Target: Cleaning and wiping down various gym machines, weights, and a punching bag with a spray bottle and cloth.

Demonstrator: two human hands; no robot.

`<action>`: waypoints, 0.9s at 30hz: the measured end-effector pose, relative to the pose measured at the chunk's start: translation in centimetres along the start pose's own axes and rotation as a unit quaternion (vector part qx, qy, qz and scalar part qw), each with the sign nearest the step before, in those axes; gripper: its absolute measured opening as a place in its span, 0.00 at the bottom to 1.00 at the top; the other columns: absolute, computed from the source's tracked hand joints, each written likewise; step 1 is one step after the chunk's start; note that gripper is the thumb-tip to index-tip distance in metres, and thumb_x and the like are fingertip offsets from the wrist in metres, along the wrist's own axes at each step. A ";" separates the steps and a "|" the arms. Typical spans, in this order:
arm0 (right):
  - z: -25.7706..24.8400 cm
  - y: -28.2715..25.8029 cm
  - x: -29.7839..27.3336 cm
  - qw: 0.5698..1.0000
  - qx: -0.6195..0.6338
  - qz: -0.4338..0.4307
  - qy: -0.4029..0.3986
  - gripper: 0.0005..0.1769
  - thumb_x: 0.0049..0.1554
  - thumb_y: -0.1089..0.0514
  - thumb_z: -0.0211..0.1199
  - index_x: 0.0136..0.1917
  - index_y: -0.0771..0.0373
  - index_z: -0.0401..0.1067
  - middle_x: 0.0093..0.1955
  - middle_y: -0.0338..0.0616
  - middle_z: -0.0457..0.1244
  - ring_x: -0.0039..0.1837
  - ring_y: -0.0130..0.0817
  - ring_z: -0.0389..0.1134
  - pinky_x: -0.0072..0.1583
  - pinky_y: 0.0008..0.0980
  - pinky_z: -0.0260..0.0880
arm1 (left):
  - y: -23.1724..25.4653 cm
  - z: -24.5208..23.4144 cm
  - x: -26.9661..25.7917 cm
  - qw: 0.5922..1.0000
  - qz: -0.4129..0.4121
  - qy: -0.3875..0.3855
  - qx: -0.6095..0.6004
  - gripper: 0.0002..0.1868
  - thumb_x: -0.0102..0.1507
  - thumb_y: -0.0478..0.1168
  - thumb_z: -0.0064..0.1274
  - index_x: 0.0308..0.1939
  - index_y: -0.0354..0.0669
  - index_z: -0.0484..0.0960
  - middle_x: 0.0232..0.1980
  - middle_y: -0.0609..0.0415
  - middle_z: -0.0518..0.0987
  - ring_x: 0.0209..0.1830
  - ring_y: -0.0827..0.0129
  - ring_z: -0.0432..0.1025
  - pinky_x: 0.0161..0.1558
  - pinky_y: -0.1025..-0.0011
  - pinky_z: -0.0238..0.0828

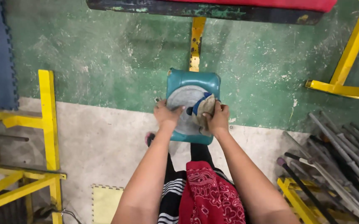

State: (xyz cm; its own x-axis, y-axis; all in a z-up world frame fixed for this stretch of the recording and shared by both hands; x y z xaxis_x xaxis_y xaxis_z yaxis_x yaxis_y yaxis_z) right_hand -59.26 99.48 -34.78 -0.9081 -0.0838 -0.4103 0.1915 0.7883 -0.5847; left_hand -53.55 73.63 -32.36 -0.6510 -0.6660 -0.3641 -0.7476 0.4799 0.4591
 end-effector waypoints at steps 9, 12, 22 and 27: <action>0.0 1.9 1.7 0.984 0.150 0.006 -0.095 0.43 0.54 0.60 0.64 0.79 0.60 0.53 0.69 0.62 0.51 0.70 0.59 0.56 0.70 0.45 0.59 | 4.7 -3.6 -3.2 0.990 0.080 -0.024 -0.114 0.32 0.51 0.56 0.71 0.45 0.33 0.81 0.46 0.36 0.82 0.48 0.41 0.77 0.49 0.54 0.74; 0.8 4.2 1.1 0.950 0.283 0.065 -0.116 0.37 0.55 0.64 0.57 0.77 0.62 0.55 0.67 0.57 0.58 0.67 0.53 0.62 0.67 0.43 0.64 | 8.8 -5.7 -7.3 0.989 0.137 0.002 -0.058 0.28 0.52 0.54 0.72 0.38 0.34 0.80 0.46 0.39 0.79 0.47 0.42 0.74 0.48 0.54 0.72; -4.9 -0.2 -3.5 0.702 0.595 0.304 -0.246 0.27 0.66 0.46 0.36 0.68 0.63 0.60 0.61 0.51 0.66 0.62 0.45 0.69 0.64 0.47 0.71 | 14.7 -9.1 -14.1 0.816 0.568 -0.007 0.108 0.13 0.54 0.38 0.64 0.40 0.50 0.78 0.49 0.59 0.74 0.55 0.64 0.71 0.56 0.64 0.70; 1.2 0.2 -5.8 0.733 0.543 0.292 -0.288 0.27 0.62 0.46 0.51 0.70 0.62 0.63 0.65 0.48 0.65 0.63 0.41 0.68 0.61 0.46 0.70 | 12.3 -11.9 -13.4 0.870 0.487 0.032 0.063 0.16 0.49 0.33 0.57 0.41 0.51 0.80 0.47 0.55 0.75 0.55 0.58 0.71 0.61 0.61 0.65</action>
State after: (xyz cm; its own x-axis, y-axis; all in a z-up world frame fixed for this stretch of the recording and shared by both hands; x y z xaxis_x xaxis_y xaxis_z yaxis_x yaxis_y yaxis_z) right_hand -53.51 99.41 -33.32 -0.3057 -0.4148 -0.8570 0.9521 -0.1314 -0.2760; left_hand -52.43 81.66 -12.19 -0.9786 0.0641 0.1956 0.1443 0.8912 0.4301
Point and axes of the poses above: each hand's wrist, its own x-axis towards the middle knuckle, its own z-axis out of the palm, y = z × x, the point moved 8 cm from there along x, towards the middle knuckle
